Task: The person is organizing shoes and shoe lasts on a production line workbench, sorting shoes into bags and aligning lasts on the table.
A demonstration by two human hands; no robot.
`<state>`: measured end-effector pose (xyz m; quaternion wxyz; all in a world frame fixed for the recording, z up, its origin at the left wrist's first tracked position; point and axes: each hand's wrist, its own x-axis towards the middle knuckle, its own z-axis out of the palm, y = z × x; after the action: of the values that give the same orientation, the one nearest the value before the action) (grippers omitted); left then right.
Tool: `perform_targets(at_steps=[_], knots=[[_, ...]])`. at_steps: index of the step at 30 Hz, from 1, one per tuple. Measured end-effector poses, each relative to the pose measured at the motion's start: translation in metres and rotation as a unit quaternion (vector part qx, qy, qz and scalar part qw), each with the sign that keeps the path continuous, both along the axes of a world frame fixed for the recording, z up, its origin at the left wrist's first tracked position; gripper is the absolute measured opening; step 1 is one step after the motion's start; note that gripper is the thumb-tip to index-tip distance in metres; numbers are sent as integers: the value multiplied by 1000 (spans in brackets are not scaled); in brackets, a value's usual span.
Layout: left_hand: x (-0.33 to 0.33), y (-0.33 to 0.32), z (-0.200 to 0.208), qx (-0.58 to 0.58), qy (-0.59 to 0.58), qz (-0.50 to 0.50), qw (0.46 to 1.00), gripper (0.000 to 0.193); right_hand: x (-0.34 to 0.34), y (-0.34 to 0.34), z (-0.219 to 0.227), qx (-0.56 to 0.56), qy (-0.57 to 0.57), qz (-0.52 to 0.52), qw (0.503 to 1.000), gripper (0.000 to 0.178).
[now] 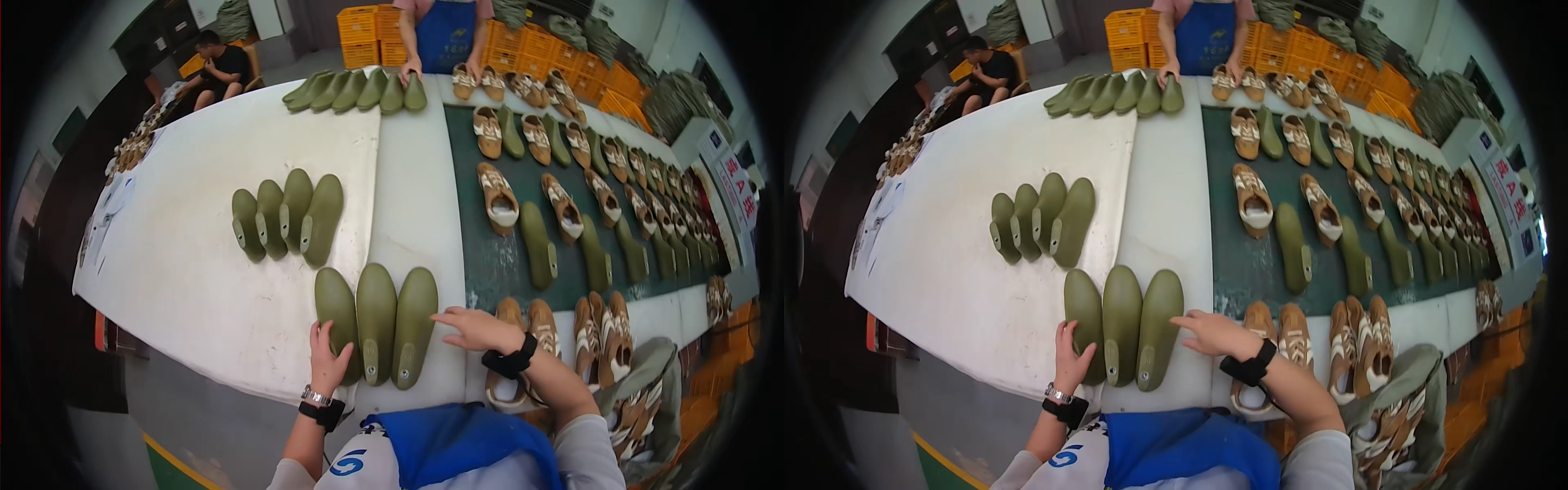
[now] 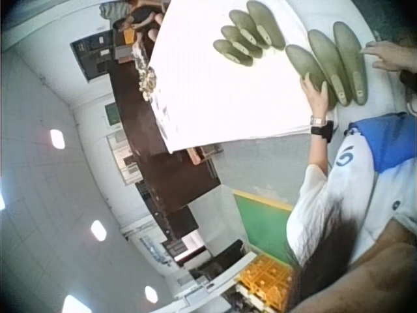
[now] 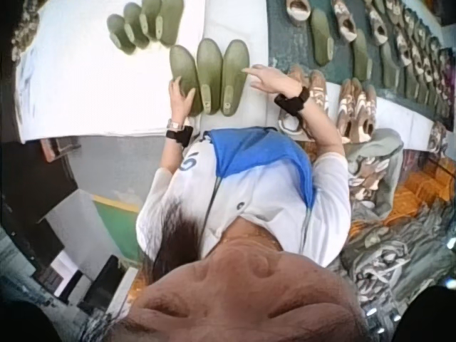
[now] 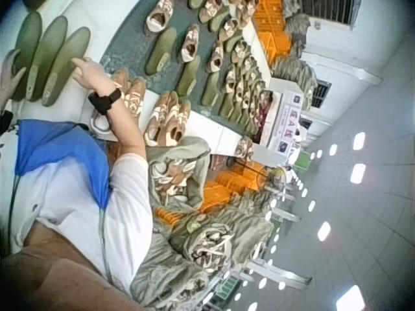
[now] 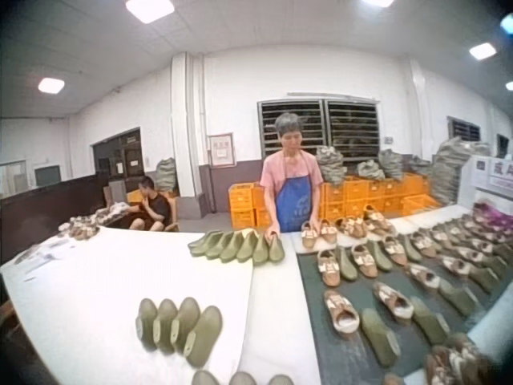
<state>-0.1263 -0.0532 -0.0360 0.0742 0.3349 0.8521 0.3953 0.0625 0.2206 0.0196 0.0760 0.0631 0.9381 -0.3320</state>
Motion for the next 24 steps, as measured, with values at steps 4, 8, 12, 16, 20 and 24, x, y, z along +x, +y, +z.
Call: perform_targets(at_steps=[4, 8, 12, 16, 20, 24], knots=[[-4, 4, -14, 102, -117, 49, 987, 53, 17, -79, 16, -6, -43, -29, 999, 55], [-10, 1, -29, 87, -84, 47, 992, 49, 53, -116, -14, -38, -30, 18, 999, 56], [-11, 5, -31, 80, -59, 38, 994, 47, 75, -124, -11, -27, -66, 22, 997, 52], [-20, -1, -37, 92, -67, 41, 993, 48, 84, -133, -14, -37, -45, -23, 998, 47], [-38, -6, -59, 134, -133, 20, 982, 46, 123, -128, -4, -14, -6, -150, 989, 40], [-20, 2, -38, 120, -166, 33, 978, 44, 184, -112, 0, 44, -18, -333, 942, 30]])
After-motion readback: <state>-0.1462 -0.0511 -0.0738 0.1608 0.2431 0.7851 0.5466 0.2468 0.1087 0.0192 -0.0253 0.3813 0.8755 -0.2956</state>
